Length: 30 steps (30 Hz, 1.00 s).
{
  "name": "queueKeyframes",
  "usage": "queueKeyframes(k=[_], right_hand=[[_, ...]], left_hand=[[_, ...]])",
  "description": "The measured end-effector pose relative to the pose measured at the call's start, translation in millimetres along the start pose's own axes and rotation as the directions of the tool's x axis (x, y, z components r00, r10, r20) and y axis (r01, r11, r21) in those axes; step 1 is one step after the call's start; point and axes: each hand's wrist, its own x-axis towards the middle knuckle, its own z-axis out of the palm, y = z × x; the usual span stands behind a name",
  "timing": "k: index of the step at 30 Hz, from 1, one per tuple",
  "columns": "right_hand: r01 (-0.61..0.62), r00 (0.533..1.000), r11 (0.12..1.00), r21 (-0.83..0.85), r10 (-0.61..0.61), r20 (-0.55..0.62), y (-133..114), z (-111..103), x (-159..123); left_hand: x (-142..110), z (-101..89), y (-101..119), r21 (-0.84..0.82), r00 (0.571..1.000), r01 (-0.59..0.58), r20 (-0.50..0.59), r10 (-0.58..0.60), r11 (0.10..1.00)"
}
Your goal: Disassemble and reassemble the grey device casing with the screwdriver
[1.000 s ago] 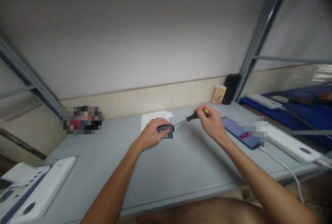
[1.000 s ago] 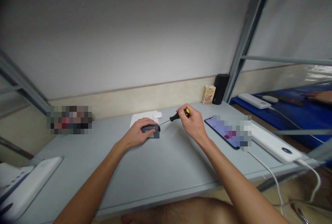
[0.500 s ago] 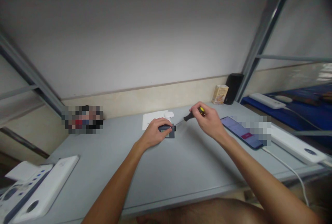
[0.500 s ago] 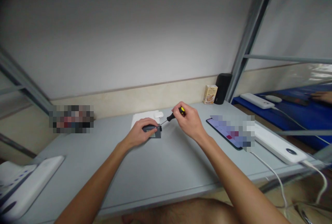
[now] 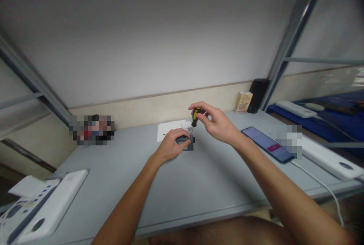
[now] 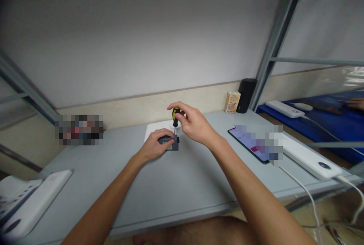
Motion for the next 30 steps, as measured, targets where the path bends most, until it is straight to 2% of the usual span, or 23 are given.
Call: queueKeyframes(k=[2, 4, 6, 8, 10, 11, 12, 13, 15, 17, 19, 21, 23, 25, 27, 30], right_hand=[[-0.048, 0.997, 0.994, -0.094, 0.041, -0.072, 5.5, -0.2, -0.3], [-0.153, 0.978, 0.974, -0.165, 0.126, -0.164, 16.2, 0.0, -3.8], [-0.275, 0.936, 0.953, -0.129, 0.235, -0.260, 32.5, 1.2, -10.1], [-0.348, 0.865, 0.938, 0.012, 0.326, -0.382, 52.4, 4.1, -17.8], [-0.403, 0.741, 0.888, 0.220, 0.458, -0.490, 72.3, 9.5, -25.9], [-0.422, 0.682, 0.842, 0.335, 0.538, -0.495, 81.0, 13.5, -29.7], [-0.426, 0.647, 0.797, 0.428, 0.599, -0.471, 88.4, 18.4, -33.2], [-0.432, 0.651, 0.758, 0.488, 0.637, -0.413, 94.3, 24.3, -36.4], [-0.467, 0.697, 0.724, 0.508, 0.655, -0.293, 101.2, 38.3, -41.6], [-0.499, 0.757, 0.715, 0.490, 0.635, -0.155, 102.3, 53.7, -44.5], [-0.508, 0.794, 0.703, 0.497, 0.606, -0.045, 100.1, 68.0, -44.8], [-0.503, 0.816, 0.682, 0.531, 0.577, 0.032, 97.6, 79.2, -42.6], [-0.502, 0.821, 0.649, 0.571, 0.566, 0.078, 96.6, 87.0, -39.3], [-0.510, 0.816, 0.610, 0.606, 0.566, 0.117, 97.1, 92.3, -36.4], [-0.519, 0.814, 0.575, 0.632, 0.558, 0.161, 98.3, 95.9, -34.7], [-0.519, 0.820, 0.551, 0.653, 0.536, 0.200, 99.9, 99.3, -33.9]], left_hand=[[-0.5, -0.1, -0.1, 0.009, 1.000, -0.012, -0.001, 0.012, 1.000], [-1.2, 0.2, 0.0, 0.042, 1.000, -0.027, 0.005, 0.027, 0.999], [-2.1, 1.4, 0.6, 0.092, 0.999, -0.048, 0.020, 0.046, 0.995], [-2.9, 3.1, 2.2, 0.145, 0.997, -0.074, 0.036, 0.070, 0.987], [-3.4, 4.2, 5.0, 0.184, 0.994, -0.106, 0.057, 0.097, 0.977], [-3.4, 4.0, 6.4, 0.194, 0.992, -0.119, 0.070, 0.107, 0.974], [-3.2, 2.8, 7.6, 0.199, 0.990, -0.127, 0.081, 0.113, 0.972], [-2.8, 0.6, 8.0, 0.199, 0.990, -0.127, 0.083, 0.112, 0.972], [-1.8, -7.5, 4.7, 0.191, 0.996, -0.087, 0.028, 0.083, 0.978], [-1.3, -20.1, -6.4, 0.186, 0.993, 0.005, -0.114, 0.016, 0.983], [-2.7, -35.1, -25.3, 0.210, 0.961, 0.123, -0.269, -0.063, 0.970], [-7.0, -49.0, -48.4, 0.300, 0.935, 0.218, -0.338, -0.110, 0.928], [-13.9, -58.7, -70.3, 0.394, 0.943, 0.264, -0.296, -0.151, 0.880], [-21.3, -62.5, -87.0, 0.447, 0.961, 0.257, -0.210, -0.179, 0.857], [-27.0, -61.6, -97.1, 0.462, 0.972, 0.235, -0.127, -0.199, 0.855], [-30.6, -56.9, -103.1, 0.453, 0.977, 0.210, -0.062, -0.205, 0.866]])
